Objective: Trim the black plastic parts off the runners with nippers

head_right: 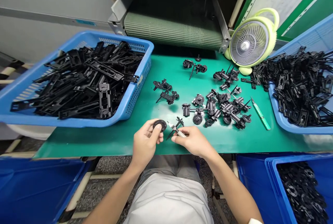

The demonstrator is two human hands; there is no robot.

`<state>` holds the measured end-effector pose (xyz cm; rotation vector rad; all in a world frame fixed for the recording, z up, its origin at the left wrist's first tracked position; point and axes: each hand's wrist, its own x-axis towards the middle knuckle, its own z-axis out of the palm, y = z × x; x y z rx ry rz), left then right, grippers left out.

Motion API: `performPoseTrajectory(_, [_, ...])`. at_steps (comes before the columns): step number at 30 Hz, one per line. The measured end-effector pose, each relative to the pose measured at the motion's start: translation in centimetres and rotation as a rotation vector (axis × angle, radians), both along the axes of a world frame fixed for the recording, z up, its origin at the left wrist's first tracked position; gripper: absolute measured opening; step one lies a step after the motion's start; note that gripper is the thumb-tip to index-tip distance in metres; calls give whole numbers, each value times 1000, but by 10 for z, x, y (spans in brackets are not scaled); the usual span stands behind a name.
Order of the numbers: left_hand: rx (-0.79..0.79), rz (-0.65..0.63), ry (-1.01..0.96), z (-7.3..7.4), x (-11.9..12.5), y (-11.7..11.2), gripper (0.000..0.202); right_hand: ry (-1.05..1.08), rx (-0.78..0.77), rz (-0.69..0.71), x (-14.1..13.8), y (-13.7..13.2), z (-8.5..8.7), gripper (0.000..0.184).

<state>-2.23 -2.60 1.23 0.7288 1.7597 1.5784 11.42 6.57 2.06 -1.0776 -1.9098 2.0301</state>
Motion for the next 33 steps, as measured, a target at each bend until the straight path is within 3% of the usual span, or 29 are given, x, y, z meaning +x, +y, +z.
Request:
performPoseTrajectory(6, [199, -58, -534, -4, -11, -7, 30, 62, -12, 4, 44, 8, 1, 28])
performPoseTrajectory(10, [216, -84, -870, 12, -12, -6, 29, 269, 43, -235, 71, 11, -14, 31])
performPoseTrajectory(13, [252, -108, -877, 28, 5, -3, 22, 375, 71, -397, 77, 15, -27, 40])
performPoseTrajectory(16, [225, -330, -691, 38, 57, 10, 26, 440, 76, -470, 76, 20, -36, 43])
performPoseTrajectory(21, [121, -1016, -92, 48, 212, 67, 39, 504, 59, -531, 76, 22, -40, 44])
performPoseTrajectory(23, [180, -1314, 97, 52, 264, 90, 58, 520, 57, -549, 76, 21, -40, 44])
performPoseTrajectory(25, [173, -1491, 246, 55, 287, 102, 83, 535, 52, -575, 77, 19, -40, 42])
performPoseTrajectory(27, [218, -1505, 343, 54, 273, 99, 84, 552, 40, -607, 77, 17, -41, 41])
performPoseTrajectory(29, [367, -1345, 373, 49, 230, 82, 67, 573, 24, -641, 78, 15, -42, 40])
performPoseTrajectory(31, [497, -1023, 396, 38, 171, 57, 40, 591, -2, -658, 78, 13, -42, 40])
performPoseTrajectory(33, [448, -614, 505, 22, 113, 31, 20, 606, -27, -653, 80, 12, -41, 40])
